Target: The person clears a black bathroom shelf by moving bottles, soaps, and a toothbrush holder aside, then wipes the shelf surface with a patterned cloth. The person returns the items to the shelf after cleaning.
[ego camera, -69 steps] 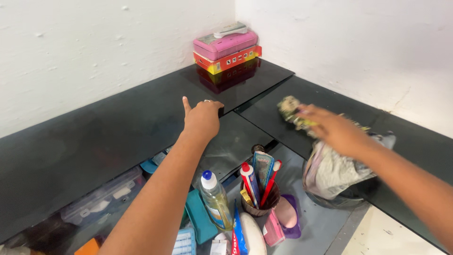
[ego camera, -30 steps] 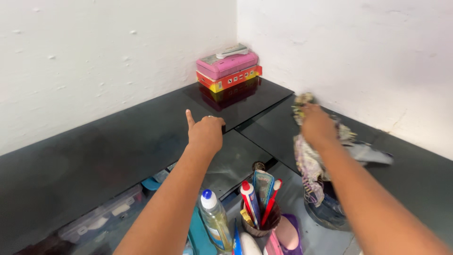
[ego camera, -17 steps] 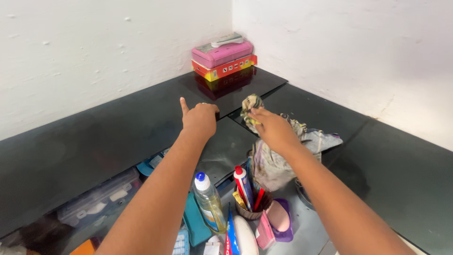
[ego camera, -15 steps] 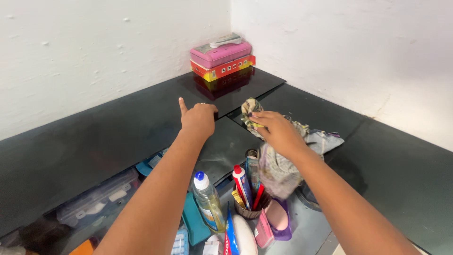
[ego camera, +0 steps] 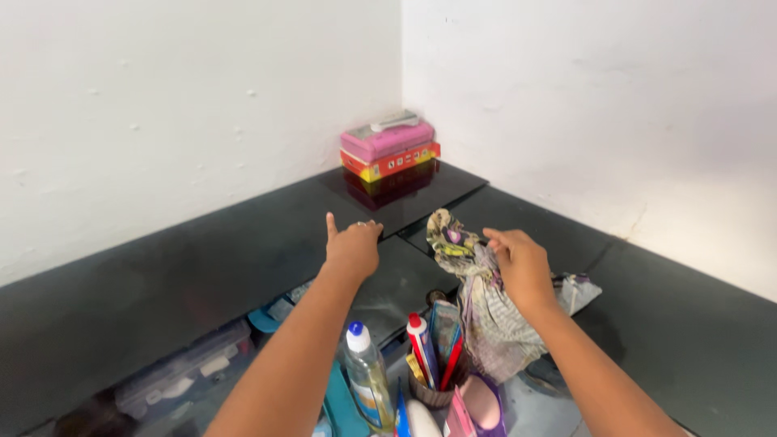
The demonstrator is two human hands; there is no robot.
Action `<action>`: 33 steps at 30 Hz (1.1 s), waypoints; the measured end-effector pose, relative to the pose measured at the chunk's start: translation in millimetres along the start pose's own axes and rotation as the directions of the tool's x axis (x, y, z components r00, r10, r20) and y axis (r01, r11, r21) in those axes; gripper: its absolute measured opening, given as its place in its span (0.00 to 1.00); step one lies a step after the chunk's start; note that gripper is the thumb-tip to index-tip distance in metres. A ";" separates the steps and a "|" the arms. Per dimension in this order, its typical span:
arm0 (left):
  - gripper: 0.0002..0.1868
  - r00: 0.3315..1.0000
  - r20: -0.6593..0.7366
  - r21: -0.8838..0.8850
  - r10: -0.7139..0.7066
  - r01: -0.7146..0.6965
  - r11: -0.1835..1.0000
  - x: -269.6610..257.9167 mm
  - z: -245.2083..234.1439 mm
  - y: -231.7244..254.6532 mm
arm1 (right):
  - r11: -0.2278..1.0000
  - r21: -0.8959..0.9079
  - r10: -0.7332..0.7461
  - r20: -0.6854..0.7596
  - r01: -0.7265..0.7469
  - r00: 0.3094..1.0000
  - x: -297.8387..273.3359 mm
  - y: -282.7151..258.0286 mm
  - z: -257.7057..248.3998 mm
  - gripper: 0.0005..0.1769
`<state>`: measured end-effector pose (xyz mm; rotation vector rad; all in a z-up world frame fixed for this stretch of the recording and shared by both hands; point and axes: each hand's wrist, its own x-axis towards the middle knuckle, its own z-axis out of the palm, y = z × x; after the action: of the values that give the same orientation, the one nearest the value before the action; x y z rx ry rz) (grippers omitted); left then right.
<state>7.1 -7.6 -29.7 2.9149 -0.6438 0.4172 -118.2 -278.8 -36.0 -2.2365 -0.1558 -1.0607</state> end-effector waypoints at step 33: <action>0.31 0.995 0.100 0.071 -0.017 0.010 0.997 1.0 -3.9 -3.0 | 0.978 -0.077 -0.157 0.342 0.193 0.927 9.9 -36.3 28.1 0.34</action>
<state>8.3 -4.6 -25.9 3.0212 -0.6351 0.2988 -106.5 -235.0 -23.4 -2.5278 -0.4614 -0.7838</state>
